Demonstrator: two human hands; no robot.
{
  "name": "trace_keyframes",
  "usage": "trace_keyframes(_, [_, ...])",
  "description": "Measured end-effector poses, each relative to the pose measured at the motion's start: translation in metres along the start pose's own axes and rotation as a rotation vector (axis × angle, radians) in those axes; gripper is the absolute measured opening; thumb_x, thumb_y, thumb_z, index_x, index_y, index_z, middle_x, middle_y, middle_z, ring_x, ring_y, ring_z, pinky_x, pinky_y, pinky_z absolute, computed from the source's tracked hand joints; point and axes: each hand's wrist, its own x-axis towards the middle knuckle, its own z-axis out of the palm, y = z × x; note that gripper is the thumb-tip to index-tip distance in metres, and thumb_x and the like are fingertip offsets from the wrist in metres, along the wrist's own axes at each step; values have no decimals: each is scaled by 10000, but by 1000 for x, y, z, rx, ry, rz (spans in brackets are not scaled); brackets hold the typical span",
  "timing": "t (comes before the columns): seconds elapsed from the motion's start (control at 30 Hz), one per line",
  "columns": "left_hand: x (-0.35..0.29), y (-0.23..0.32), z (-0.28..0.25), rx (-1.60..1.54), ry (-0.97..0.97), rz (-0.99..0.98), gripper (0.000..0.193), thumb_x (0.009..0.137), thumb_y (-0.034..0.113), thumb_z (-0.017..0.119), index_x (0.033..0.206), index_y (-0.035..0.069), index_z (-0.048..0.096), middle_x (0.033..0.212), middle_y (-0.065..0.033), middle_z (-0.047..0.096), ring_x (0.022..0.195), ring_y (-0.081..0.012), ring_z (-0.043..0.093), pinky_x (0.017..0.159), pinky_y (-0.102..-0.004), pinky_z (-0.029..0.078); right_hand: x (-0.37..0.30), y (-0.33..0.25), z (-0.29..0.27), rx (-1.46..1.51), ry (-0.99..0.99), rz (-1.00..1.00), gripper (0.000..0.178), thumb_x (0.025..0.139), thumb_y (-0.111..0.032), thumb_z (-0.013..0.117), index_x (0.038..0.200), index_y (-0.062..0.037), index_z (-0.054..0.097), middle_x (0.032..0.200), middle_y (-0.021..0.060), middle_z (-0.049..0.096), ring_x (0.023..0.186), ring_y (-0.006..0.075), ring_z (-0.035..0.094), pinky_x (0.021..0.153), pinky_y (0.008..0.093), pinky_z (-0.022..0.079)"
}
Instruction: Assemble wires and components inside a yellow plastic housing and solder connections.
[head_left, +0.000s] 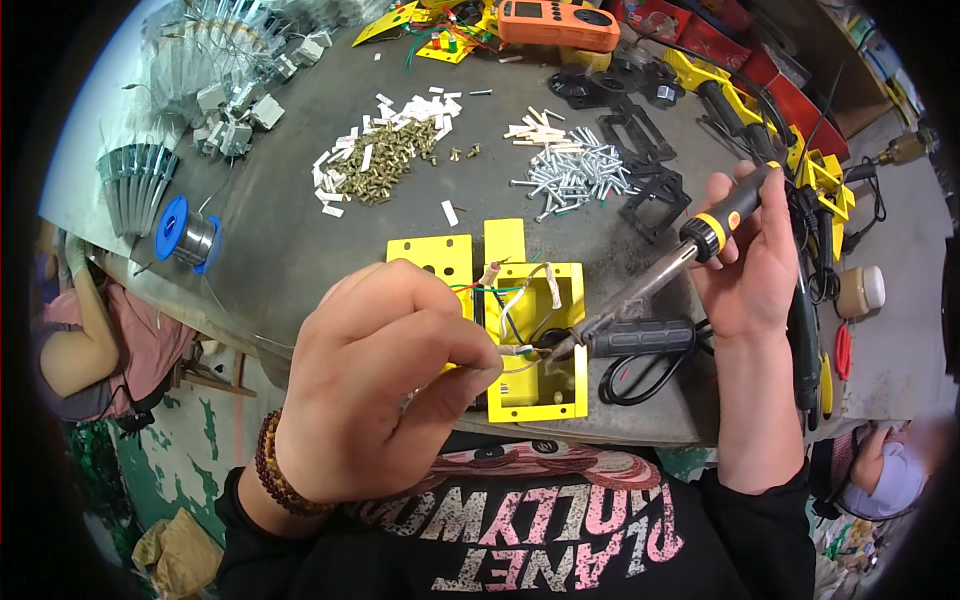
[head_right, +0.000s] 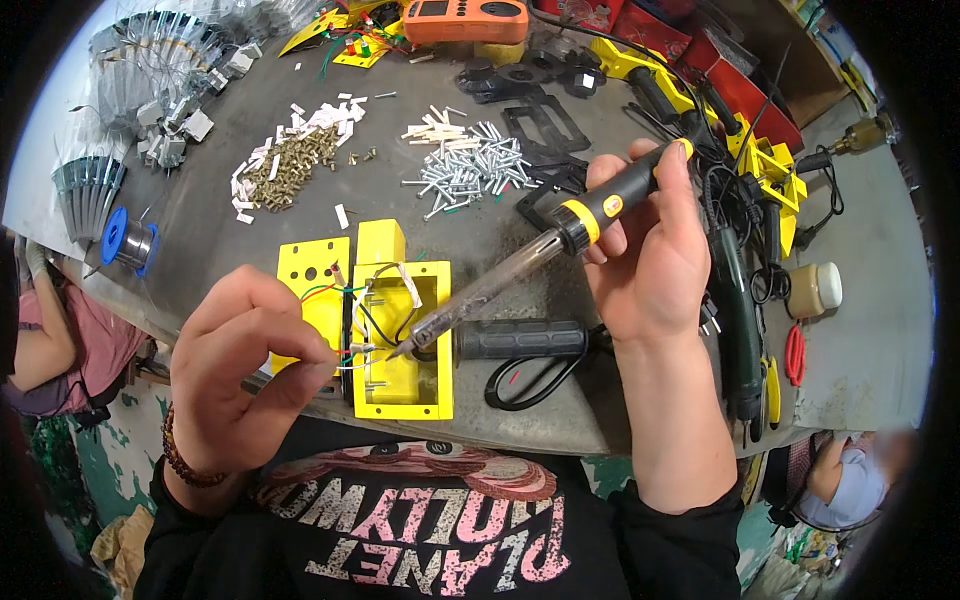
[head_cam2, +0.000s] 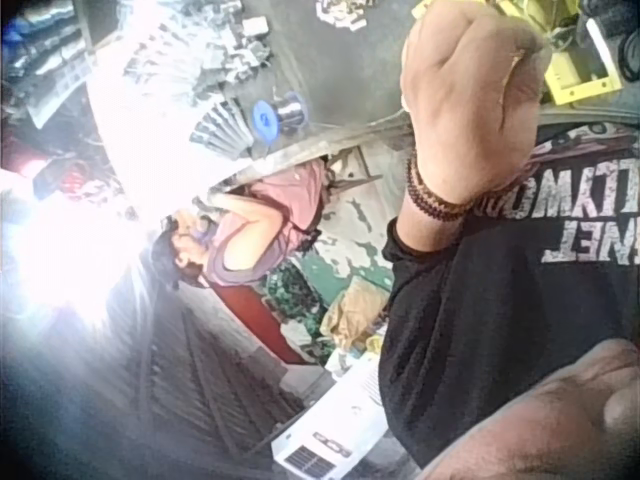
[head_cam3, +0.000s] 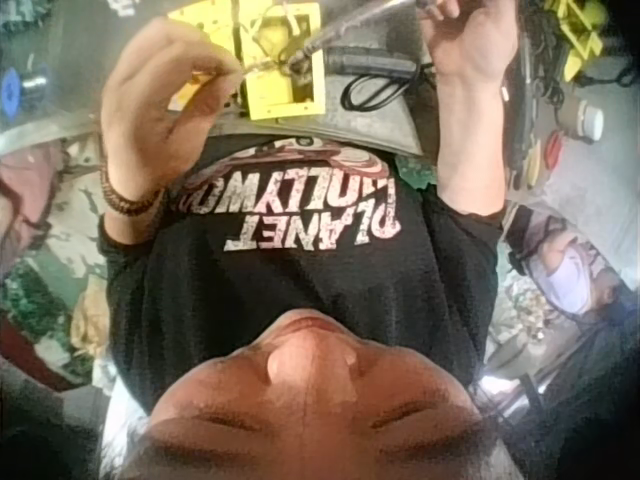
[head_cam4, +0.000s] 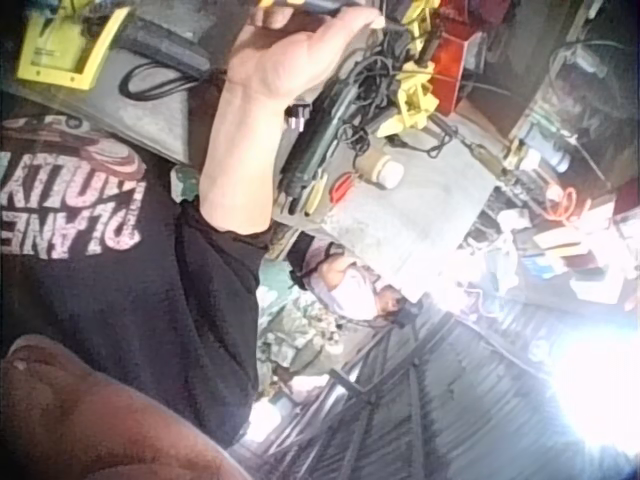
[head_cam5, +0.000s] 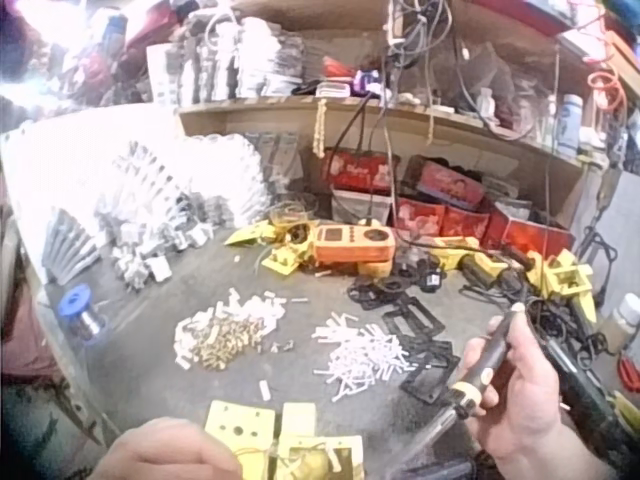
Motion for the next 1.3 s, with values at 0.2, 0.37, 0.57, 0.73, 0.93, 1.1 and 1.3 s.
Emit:
trace_keyframes(0.2, [2, -5, 1, 15, 35, 21, 139, 720, -38, 711, 830, 26, 654, 814, -91, 566, 720, -222, 551, 642, -308, 416, -3, 3, 13, -27, 153, 50, 334, 1028, -439, 509, 1141, -130, 562, 922, 30, 629, 554, 60, 421, 503, 218, 367])
trace_keyframes(0.37, [4, -4, -2, 10, 30, 16, 117, 744, -35, 699, 832, 24, 652, 807, -97, 563, 714, -232, 546, 640, -317, 415, -3, 3, 3, -6, 51, 22, 325, 1027, -439, 511, 1141, -139, 559, 954, 25, 633, 579, 55, 445, 502, 215, 369])
trace_keyframes(0.57, [4, -8, -1, -9, 23, 4, 103, 758, -25, 705, 836, 22, 656, 805, -101, 565, 738, -238, 551, 657, -318, 419, -3, 2, 4, -13, 105, 18, 320, 1029, -436, 506, 1143, -146, 577, 990, 35, 653, 569, 56, 443, 505, 214, 387])
trace_keyframes(0.73, [5, -11, 0, -19, 35, 2, 120, 750, -25, 715, 845, 22, 659, 811, -106, 563, 744, -243, 550, 667, -325, 425, -1, 2, 5, 0, 140, 25, 320, 1028, -431, 511, 1132, -141, 597, 986, 39, 666, 556, 60, 445, 504, 214, 395])
trace_keyframes(0.93, [12, -13, -8, 126, 153, 130, 138, 717, -30, 750, 832, 24, 695, 802, -92, 568, 751, -229, 557, 666, -317, 425, 0, -4, 3, 9, 128, -2, 318, 1038, -426, 489, 1135, -136, 578, 931, 62, 652, 546, 72, 441, 492, 228, 366])
trace_keyframes(1.1, [23, -46, -40, 570, 522, 112, 278, 812, -54, 691, 1075, 36, 691, 1055, -120, 623, 829, -182, 566, 688, -272, 444, 0, -35, 0, -104, 44, -459, 309, 1059, -405, 447, 1180, -131, 521, 990, 99, 627, 614, 101, 521, 556, 252, 435])
trace_keyframes(1.3, [-7, -37, -22, 200, 451, -22, 326, 795, -78, 656, 1107, 10, 632, 1090, -104, 598, 760, -172, 546, 688, -272, 448, 78, -53, 25, -886, -175, -758, 239, 1035, -98, 512, 1254, -11, 474, 1147, 104, 599, 1036, 161, 597, 976, 290, 438])
